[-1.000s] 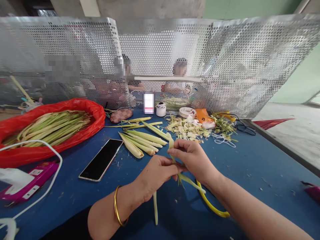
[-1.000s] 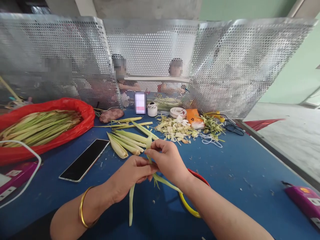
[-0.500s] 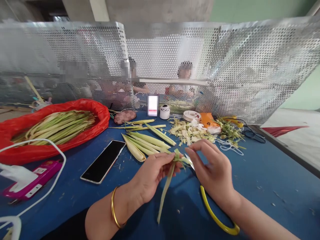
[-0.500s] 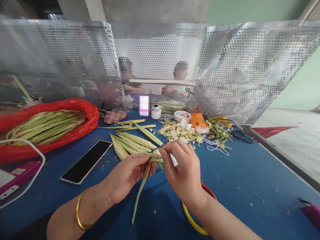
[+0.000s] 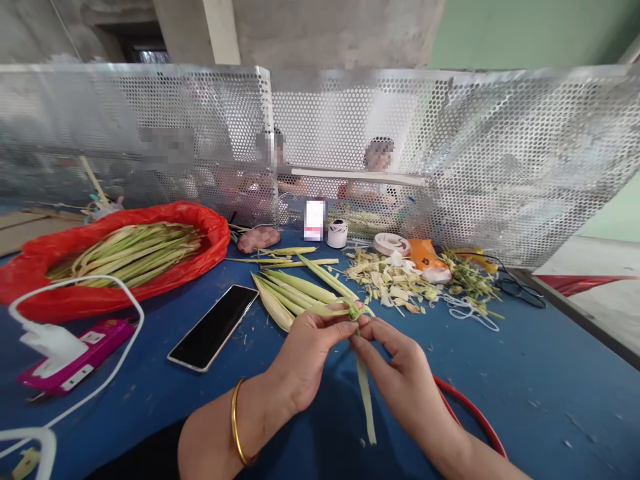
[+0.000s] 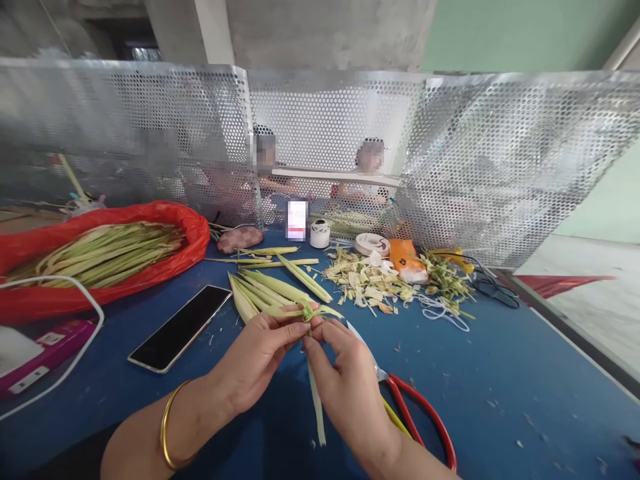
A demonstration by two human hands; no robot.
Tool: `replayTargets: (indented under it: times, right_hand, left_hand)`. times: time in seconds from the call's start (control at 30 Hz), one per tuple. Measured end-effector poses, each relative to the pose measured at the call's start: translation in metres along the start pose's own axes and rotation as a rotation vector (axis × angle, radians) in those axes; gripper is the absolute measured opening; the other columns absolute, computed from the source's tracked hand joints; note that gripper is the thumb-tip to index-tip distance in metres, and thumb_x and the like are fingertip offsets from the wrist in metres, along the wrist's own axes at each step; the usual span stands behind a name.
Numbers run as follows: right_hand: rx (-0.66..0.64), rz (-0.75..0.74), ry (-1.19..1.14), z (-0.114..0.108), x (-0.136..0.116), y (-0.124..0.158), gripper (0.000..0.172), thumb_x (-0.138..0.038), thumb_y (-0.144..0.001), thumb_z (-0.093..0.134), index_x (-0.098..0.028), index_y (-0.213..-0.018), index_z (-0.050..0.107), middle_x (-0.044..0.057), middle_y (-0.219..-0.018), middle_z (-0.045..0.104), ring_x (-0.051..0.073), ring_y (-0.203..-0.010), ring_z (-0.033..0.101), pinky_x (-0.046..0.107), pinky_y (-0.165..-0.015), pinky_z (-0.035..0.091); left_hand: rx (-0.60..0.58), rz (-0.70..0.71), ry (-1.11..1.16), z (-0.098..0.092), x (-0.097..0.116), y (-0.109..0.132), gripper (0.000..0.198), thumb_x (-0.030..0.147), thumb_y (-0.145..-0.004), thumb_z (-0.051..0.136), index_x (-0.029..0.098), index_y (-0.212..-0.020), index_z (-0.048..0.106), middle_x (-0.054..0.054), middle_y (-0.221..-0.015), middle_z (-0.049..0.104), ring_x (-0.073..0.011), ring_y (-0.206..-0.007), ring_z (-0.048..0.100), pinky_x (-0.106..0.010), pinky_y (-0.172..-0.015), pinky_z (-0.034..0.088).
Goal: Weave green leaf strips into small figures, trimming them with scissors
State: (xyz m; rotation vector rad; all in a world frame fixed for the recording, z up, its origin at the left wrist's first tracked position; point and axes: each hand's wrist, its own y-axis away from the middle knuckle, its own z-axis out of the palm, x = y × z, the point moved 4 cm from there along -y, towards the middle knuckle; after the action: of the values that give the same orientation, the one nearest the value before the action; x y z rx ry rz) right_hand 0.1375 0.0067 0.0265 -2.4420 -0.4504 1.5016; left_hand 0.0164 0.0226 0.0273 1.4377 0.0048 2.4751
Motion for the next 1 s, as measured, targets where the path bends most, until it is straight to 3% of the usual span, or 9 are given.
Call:
replayTargets:
  times: [0.33, 0.43, 0.53, 0.6, 0.73, 0.9, 1.0]
  right_hand:
    - [-0.080, -0.067, 0.065, -0.001, -0.009, 0.001, 0.029, -0.028, -0.092, 0.049, -0.021, -0.064, 0.047, 0.000, -0.069, 0.053, 0.016, -0.066, 0.050, 0.025, -0.061, 0.039]
    - [-0.023, -0.138, 0.172, -0.012, -0.012, 0.000, 0.031, -0.030, -0.094, 0.049, -0.022, -0.064, 0.046, -0.001, -0.064, 0.050, 0.015, -0.061, 0.047, 0.027, -0.060, 0.037]
    - [0.096, -0.190, 0.239, -0.028, -0.012, -0.005, 0.013, -0.028, -0.092, 0.053, -0.022, -0.081, 0.055, 0.002, -0.077, 0.058, 0.017, -0.071, 0.053, 0.029, -0.066, 0.039]
    - [0.067, -0.199, 0.234, -0.031, -0.009, -0.010, 0.005, -0.025, -0.091, 0.055, -0.023, -0.093, 0.060, 0.004, -0.090, 0.062, 0.019, -0.082, 0.057, 0.030, -0.072, 0.042]
    - [0.020, -0.232, 0.200, -0.027, -0.004, -0.015, 0.006, -0.024, -0.091, 0.057, -0.024, -0.088, 0.062, 0.004, -0.090, 0.066, 0.020, -0.086, 0.060, 0.032, -0.076, 0.044]
    - [0.034, -0.361, 0.298, -0.023, -0.015, -0.010, 0.010, -0.018, -0.091, 0.053, -0.022, -0.083, 0.057, 0.003, -0.083, 0.066, 0.019, -0.080, 0.059, 0.035, -0.079, 0.042]
    - [-0.059, -0.283, 0.284, -0.022, -0.019, -0.009, 0.011, -0.017, -0.089, 0.051, -0.022, -0.080, 0.055, 0.001, -0.077, 0.063, 0.017, -0.071, 0.056, 0.032, -0.071, 0.042]
  left_hand:
    - [0.034, -0.038, 0.073, -0.002, -0.001, -0.001, 0.026, 0.019, -0.061, 0.085, 0.012, -0.083, 0.074, -0.005, -0.078, 0.071, -0.0140, -0.081, 0.064, -0.023, -0.081, 0.047]
    - [0.006, -0.067, 0.108, -0.002, -0.001, 0.000, 0.022, 0.017, -0.064, 0.081, 0.012, -0.084, 0.074, -0.003, -0.075, 0.069, -0.0122, -0.075, 0.063, -0.023, -0.076, 0.049]
    - [-0.026, -0.089, 0.113, -0.002, -0.001, 0.000, 0.021, 0.016, -0.070, 0.075, 0.011, -0.090, 0.073, -0.002, -0.072, 0.066, -0.0107, -0.068, 0.061, -0.025, -0.074, 0.051]
    - [-0.053, -0.103, 0.107, -0.003, -0.001, 0.000, 0.017, 0.016, -0.071, 0.071, 0.012, -0.088, 0.072, -0.001, -0.069, 0.063, -0.0100, -0.062, 0.059, -0.025, -0.067, 0.051]
    - [-0.095, -0.141, 0.100, -0.002, -0.001, 0.001, 0.014, 0.021, -0.069, 0.073, 0.014, -0.081, 0.069, 0.001, -0.066, 0.059, -0.0086, -0.056, 0.053, -0.021, -0.050, 0.042]
    - [-0.018, -0.140, -0.057, -0.002, 0.000, 0.003, 0.023, 0.029, -0.065, 0.080, 0.015, -0.072, 0.062, 0.005, -0.058, 0.053, -0.0037, -0.047, 0.042, -0.017, -0.041, 0.024]
    - [0.006, -0.119, -0.147, -0.003, 0.000, 0.002, 0.019, 0.026, -0.068, 0.075, 0.015, -0.069, 0.059, 0.004, -0.058, 0.055, -0.0034, -0.044, 0.040, -0.017, -0.040, 0.021]
